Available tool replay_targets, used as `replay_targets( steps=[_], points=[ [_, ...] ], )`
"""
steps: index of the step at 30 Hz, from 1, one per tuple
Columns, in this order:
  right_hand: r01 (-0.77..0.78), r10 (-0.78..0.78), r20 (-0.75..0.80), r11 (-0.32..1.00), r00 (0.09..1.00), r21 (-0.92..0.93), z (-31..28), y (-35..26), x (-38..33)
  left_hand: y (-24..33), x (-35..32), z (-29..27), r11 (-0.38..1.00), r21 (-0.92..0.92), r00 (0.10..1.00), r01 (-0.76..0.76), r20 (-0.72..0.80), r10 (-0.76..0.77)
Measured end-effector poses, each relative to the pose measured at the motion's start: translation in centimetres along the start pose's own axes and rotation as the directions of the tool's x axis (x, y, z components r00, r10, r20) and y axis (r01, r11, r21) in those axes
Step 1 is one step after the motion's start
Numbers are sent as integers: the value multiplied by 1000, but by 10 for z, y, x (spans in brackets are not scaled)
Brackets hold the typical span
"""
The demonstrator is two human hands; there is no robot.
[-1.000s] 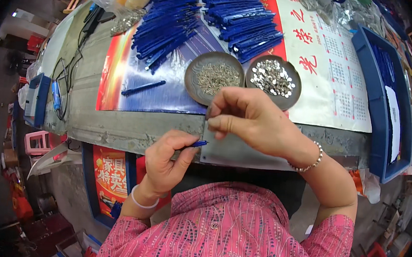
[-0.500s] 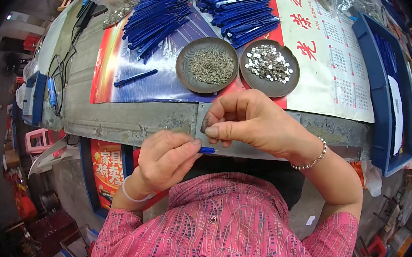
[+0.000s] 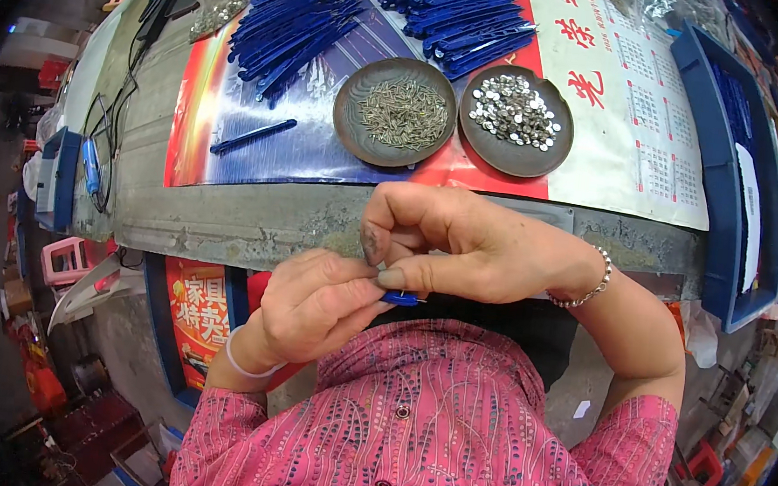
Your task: Assembling small blue components at a manual production workstation.
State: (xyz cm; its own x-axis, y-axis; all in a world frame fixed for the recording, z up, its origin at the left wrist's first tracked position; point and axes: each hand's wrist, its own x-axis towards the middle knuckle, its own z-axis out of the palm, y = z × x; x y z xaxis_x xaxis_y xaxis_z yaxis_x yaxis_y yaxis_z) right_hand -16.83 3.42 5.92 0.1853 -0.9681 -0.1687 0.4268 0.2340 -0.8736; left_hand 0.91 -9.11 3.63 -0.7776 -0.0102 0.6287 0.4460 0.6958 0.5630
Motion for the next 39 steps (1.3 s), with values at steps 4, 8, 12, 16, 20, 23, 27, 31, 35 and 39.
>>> replay_targets(
  steps=[4,8,12,16,20,23,27,31,35,39],
  points=[
    [66,-55,63,981,996,-181,-2,0,2,0,0,-2,1000,-23,1000,8,17,-8],
    [106,-63,129,924,990,-367,-2,-7,3,-1,-3,0,995,-90,999,48,21,-46],
    [119,-69,134,900,989,-419,-2,-9,6,0,-4,-1,992,-109,998,59,11,-58],
    [130,-88,133,927,987,-351,-2,-4,7,-1,-4,-4,999,-14,999,-51,18,51],
    [84,-52,125,959,991,-271,-2,-5,7,0,0,-7,976,97,981,-193,40,190],
    [88,-36,163,940,986,-328,-2,-9,7,1,1,-10,965,143,975,-220,75,211],
    [106,-39,177,916,983,-387,-2,-10,6,2,4,-11,963,143,973,-227,69,219],
    [137,-46,220,898,974,-419,-3,-12,6,2,4,-12,963,142,973,-228,76,220],
    [142,-13,260,863,965,-484,-1,-18,6,2,3,-11,976,86,977,-201,86,194],
    [255,-78,327,799,942,-544,1,-19,6,-2,-2,-7,980,56,976,-193,115,186]
  ],
)
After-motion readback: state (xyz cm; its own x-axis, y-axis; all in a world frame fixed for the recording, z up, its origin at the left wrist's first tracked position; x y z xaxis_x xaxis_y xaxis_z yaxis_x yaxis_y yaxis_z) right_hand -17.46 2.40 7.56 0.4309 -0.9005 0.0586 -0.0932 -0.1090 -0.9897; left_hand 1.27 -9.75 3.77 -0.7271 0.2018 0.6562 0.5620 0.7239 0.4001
